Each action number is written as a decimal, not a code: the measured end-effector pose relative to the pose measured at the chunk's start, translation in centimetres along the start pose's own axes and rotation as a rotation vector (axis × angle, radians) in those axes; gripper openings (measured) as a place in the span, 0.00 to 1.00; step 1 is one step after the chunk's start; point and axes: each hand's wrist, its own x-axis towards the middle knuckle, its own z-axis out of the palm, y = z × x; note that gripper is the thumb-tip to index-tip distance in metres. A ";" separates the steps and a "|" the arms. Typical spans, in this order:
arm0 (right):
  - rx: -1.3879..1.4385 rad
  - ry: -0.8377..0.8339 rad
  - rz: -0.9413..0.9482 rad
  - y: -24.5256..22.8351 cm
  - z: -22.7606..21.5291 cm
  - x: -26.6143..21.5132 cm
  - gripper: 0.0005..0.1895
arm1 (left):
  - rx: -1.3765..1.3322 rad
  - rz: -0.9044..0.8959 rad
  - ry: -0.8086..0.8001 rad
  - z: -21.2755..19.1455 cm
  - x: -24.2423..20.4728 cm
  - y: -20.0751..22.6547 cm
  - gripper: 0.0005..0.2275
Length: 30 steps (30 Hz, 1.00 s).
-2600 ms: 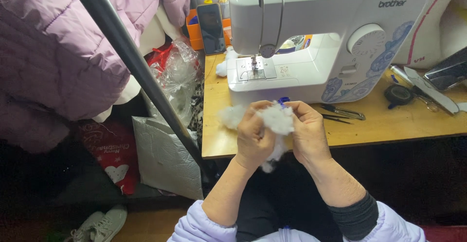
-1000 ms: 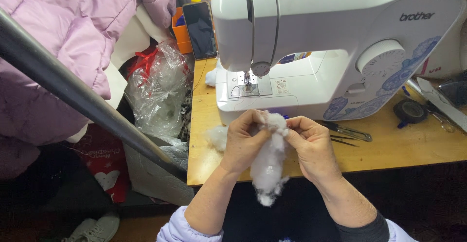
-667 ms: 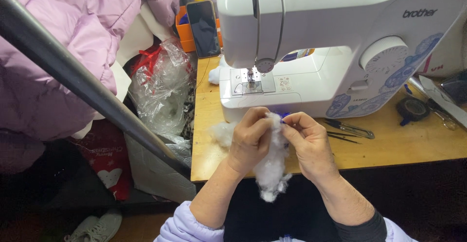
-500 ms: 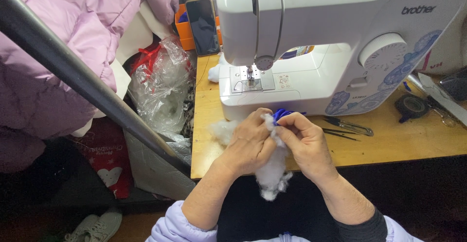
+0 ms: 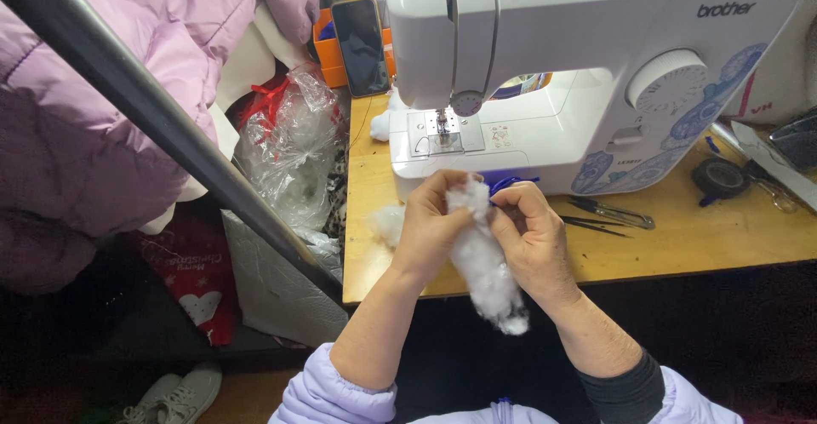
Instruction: The person stuffs white cotton-like filling into a blue fabric pouch by hand. They push the filling into the opening and then adjust the pouch to distribute the stuffing evenly.
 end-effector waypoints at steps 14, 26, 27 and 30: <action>-0.007 0.051 -0.050 -0.5 0.2 -0.5 0.05 | -0.241 0.072 0.059 1.1 -2.0 0.6 0.06; -0.009 -0.011 -0.039 -1.0 0.7 -1.2 0.01 | 0.422 0.535 0.309 0.6 -0.4 -0.6 0.12; -0.009 -0.010 -0.040 -0.4 0.8 -1.4 0.01 | 0.422 0.536 0.309 0.5 -0.5 -0.2 0.12; -0.022 0.049 -0.058 0.6 0.9 -1.7 0.03 | 0.613 0.375 0.292 0.3 -0.5 0.2 0.16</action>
